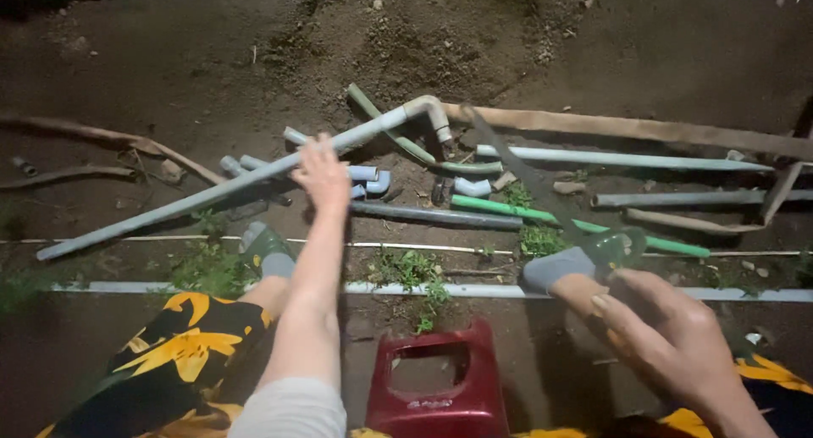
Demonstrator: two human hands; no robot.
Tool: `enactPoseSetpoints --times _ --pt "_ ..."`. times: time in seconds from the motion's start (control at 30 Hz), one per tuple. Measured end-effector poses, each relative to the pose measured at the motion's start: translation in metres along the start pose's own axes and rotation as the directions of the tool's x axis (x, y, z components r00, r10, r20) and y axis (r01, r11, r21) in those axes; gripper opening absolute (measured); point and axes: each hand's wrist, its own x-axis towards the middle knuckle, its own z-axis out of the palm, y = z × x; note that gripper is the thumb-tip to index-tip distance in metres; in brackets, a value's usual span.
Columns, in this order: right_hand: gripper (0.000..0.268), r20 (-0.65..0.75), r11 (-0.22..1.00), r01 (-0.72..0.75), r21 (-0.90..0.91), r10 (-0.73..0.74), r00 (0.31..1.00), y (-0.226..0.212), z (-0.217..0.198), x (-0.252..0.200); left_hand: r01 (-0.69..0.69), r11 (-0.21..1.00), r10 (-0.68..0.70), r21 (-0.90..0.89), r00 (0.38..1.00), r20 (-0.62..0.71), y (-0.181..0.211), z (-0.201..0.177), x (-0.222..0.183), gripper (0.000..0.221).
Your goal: Sawing a PVC pipe with a hand saw and organizing materials on the ground
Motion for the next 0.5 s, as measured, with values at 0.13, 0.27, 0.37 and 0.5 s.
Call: enactPoseSetpoints --times 0.13,0.27,0.37,0.5 --pt "0.042 0.028 0.999 0.027 0.033 -0.028 0.999 -0.015 0.006 0.001 0.049 0.995 -0.019 -0.091 0.952 0.304 -0.042 0.001 0.020 0.069" --pt "0.038 0.005 0.960 0.277 0.028 -0.277 0.961 -0.010 0.018 0.004 -0.068 0.998 0.069 -0.012 0.994 0.082 -0.047 0.023 0.027 0.029" --pt "0.039 -0.008 0.975 0.217 0.045 -0.217 0.976 -0.022 0.020 0.006 -0.053 0.999 0.052 0.009 0.995 0.087 -0.043 0.025 0.032 0.023" --pt "0.029 0.076 0.998 -0.057 0.038 0.054 0.996 -0.065 0.004 -0.005 -0.138 0.988 0.108 0.068 0.937 0.332 -0.025 -0.010 0.027 0.029"
